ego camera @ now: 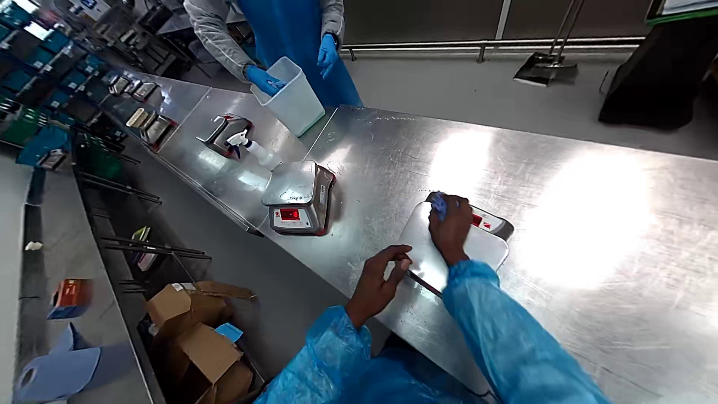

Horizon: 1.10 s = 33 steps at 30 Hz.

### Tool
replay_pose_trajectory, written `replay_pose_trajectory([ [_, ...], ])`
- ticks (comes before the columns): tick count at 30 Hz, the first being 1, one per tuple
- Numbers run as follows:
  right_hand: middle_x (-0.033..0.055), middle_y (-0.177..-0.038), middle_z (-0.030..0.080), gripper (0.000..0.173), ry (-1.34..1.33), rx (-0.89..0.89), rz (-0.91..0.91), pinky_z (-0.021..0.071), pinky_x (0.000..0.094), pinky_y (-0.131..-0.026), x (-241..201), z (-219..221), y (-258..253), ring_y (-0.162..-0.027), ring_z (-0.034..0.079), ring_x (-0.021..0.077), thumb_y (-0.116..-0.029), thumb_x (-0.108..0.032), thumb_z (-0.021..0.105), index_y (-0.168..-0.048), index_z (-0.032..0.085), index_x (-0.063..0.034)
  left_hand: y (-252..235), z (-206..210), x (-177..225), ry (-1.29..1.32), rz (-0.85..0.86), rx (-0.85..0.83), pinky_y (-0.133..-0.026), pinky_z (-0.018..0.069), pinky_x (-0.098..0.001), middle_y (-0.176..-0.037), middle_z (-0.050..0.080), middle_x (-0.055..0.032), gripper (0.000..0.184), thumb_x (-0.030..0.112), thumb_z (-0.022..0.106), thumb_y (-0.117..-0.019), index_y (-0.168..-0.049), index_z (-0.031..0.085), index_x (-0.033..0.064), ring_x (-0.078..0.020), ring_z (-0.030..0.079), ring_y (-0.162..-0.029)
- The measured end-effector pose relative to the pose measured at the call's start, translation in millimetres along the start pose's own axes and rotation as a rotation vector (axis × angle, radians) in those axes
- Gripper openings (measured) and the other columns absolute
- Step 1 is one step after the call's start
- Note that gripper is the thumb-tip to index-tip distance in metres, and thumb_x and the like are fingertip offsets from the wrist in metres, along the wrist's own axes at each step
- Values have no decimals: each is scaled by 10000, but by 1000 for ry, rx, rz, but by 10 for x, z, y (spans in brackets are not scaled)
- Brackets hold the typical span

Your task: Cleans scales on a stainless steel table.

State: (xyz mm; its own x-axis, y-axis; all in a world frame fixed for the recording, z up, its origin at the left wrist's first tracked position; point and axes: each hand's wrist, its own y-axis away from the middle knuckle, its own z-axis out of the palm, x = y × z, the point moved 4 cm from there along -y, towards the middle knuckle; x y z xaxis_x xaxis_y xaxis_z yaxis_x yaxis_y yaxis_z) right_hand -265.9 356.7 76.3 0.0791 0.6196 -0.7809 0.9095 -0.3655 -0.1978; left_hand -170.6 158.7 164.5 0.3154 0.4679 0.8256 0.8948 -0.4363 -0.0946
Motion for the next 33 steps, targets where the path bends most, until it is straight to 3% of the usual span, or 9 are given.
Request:
replay_pose_trajectory([
  [3,305,-1191,620,366,63,-355,-97,492,681,-902,-447,763,-265,-1111,596,505,-856,-205,721,-1174,697,-26,-105,-110,-80,32,18,70,-998,558,-388,-1192,700,-66,386,291,490,-1069,-1334,619,41,-158,668,-1111],
  [6,204,-1126,697,326,-288,-793,-90,539,508,-915,-980,1155,507,-1038,670,310,-915,-157,711,-1196,682,6,-158,-544,-349,-48,-44,271,-1049,512,-438,-1410,574,-108,484,382,522,-1042,-1415,557,76,-213,580,-1256],
  [11,75,-1032,703,356,-1361,-389,890,607,343,-770,-1230,1096,1533,-894,695,148,-1107,-285,346,-1318,539,-73,93,-710,-1257,-25,-191,97,-1165,411,-507,-1535,475,-169,661,478,635,-962,-1469,534,67,-308,444,-1430],
  [13,61,-1047,711,392,-1404,-363,969,611,346,-787,-1269,941,1595,-917,701,143,-1108,-378,337,-1314,549,-119,145,-491,-1299,104,-67,-17,-1164,435,-451,-1499,522,-173,496,379,534,-1040,-1408,602,54,-281,490,-1407],
  [16,73,-1181,680,445,-991,-475,792,596,385,-880,-1138,560,1235,-1017,684,167,-1051,-206,498,-1478,419,-108,-88,-420,-1161,285,123,-55,-1202,396,-440,-1525,476,-233,520,213,541,-1022,-1473,491,-39,-303,458,-1438],
  [19,49,-1152,688,440,-395,-349,598,600,388,-868,-841,41,454,-984,686,139,-1011,-228,563,-1423,496,-90,-418,-545,-925,419,208,-122,-1268,263,-461,-1640,305,-224,878,460,611,-993,-1592,226,-54,-297,295,-1534],
  [24,217,-1213,635,482,257,-251,683,533,534,-865,138,-573,-271,-1015,641,294,-1009,-223,600,-1444,481,-54,-447,-970,-1390,595,59,17,-1195,400,-437,-1621,388,-122,822,419,638,-990,-1618,249,61,-213,428,-1461],
  [27,203,-1158,651,427,337,-314,818,523,514,-827,132,-223,-372,-958,633,277,-1011,-219,607,-1397,536,-52,-191,-1205,-2046,544,-131,96,-1148,448,-441,-1489,548,-110,749,424,612,-997,-1588,328,63,-199,528,-1368],
  [33,365,-1301,558,396,769,-609,220,434,773,-877,-232,1146,-1002,-1154,542,598,-927,-108,692,-1319,653,-61,-42,-1452,-2600,484,-245,143,-1066,503,-401,-1365,627,-94,717,395,570,-1025,-1603,285,81,-182,600,-1248],
])
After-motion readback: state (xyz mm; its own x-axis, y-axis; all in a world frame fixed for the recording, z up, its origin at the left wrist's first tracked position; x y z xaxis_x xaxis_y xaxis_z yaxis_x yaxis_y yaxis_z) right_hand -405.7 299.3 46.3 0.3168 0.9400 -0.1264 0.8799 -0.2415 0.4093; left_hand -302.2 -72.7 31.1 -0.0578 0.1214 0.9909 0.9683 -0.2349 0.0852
